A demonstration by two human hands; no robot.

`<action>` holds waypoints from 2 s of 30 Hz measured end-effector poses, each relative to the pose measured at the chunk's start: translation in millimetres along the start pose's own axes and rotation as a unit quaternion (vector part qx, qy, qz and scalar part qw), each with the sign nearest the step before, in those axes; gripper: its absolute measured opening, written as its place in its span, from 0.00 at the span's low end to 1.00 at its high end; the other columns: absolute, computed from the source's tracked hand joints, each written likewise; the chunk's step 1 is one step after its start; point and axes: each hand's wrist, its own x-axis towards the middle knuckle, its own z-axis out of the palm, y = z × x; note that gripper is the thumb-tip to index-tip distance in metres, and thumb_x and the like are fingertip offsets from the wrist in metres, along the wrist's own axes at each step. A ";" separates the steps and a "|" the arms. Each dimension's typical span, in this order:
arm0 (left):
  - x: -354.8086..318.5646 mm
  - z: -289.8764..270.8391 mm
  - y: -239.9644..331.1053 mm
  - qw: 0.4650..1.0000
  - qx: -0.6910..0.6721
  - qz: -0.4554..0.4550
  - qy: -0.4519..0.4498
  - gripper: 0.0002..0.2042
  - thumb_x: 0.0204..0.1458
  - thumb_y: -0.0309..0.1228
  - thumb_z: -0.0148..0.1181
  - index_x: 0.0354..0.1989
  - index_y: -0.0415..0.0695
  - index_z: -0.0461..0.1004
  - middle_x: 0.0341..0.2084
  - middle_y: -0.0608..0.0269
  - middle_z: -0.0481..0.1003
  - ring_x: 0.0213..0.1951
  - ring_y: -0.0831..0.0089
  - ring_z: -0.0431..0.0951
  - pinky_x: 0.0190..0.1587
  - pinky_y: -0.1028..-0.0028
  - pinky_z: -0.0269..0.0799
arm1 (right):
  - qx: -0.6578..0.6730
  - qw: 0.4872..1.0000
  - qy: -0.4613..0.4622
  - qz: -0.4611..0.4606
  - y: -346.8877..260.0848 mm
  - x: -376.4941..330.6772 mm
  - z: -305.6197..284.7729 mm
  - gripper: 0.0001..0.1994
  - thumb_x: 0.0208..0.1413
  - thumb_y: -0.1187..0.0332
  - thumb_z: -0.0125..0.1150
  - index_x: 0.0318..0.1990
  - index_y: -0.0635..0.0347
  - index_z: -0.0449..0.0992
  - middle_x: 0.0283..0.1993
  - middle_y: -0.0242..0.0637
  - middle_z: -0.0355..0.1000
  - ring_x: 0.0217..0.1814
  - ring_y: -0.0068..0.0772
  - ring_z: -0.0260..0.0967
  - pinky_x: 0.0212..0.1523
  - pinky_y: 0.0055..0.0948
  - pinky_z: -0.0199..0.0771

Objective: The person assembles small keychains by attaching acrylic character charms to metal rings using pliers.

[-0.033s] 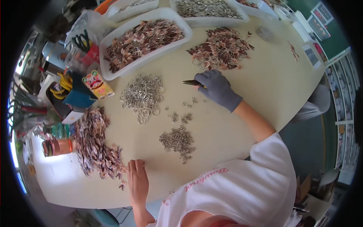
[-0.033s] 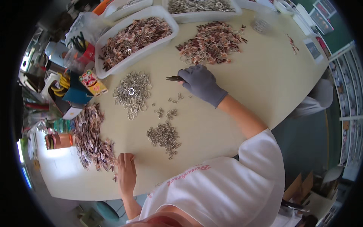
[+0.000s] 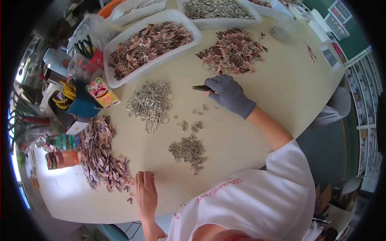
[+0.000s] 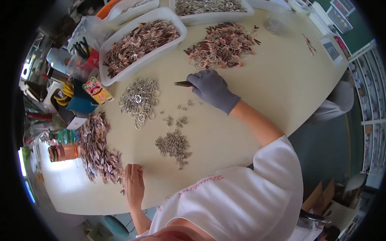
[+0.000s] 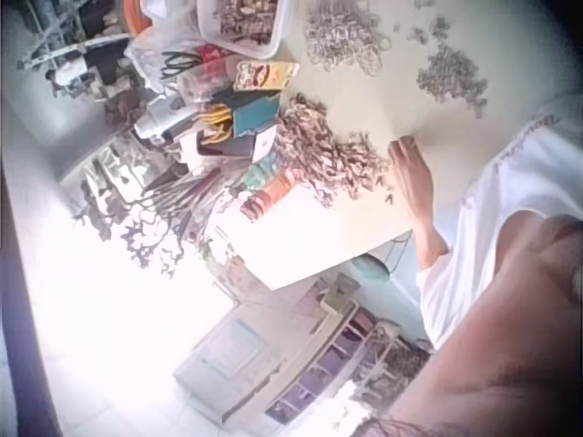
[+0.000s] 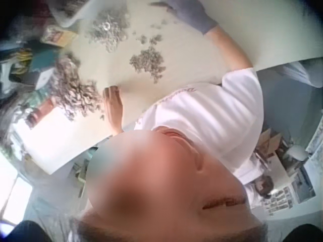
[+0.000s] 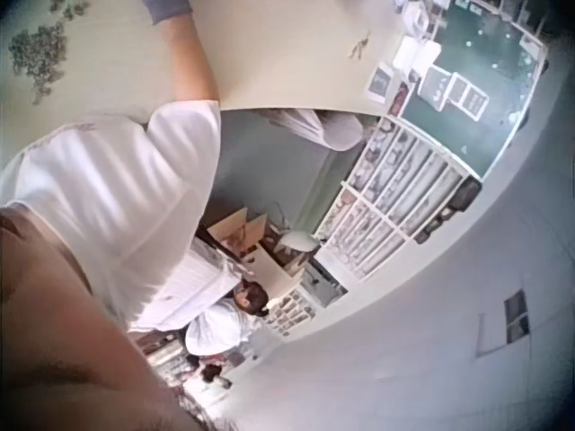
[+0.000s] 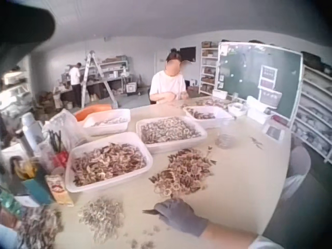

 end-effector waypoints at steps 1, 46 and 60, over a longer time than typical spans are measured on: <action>2.4 -2.5 0.5 0.999 -0.030 -0.013 -0.005 0.06 0.53 0.16 0.47 0.38 0.36 0.64 0.35 0.50 0.67 0.38 0.53 0.70 0.41 0.59 0.67 | -0.003 1.000 0.005 0.009 -1.2 -0.3 -2.5 0.11 0.49 0.67 0.61 0.39 0.55 0.68 0.32 0.34 0.71 0.39 0.38 0.72 0.44 0.40 0.68; 110.8 24.9 32.6 0.867 -0.460 0.190 0.026 0.11 0.58 0.27 0.57 0.41 0.39 0.61 0.27 0.53 0.75 0.28 0.58 0.78 0.31 0.66 0.69 | 0.505 0.822 -0.227 0.134 -94.2 20.2 -25.3 0.11 0.52 0.77 0.64 0.40 0.63 0.68 0.32 0.31 0.72 0.36 0.16 0.68 0.39 0.20 0.69; 113.8 26.7 12.7 0.904 -0.381 0.178 0.080 0.04 0.57 0.23 0.54 0.36 0.38 0.65 0.22 0.56 0.72 0.25 0.63 0.76 0.29 0.68 0.69 | 0.271 0.941 -0.202 0.027 -87.9 34.5 -16.4 0.08 0.50 0.72 0.65 0.35 0.60 0.71 0.30 0.35 0.70 0.31 0.29 0.69 0.35 0.27 0.68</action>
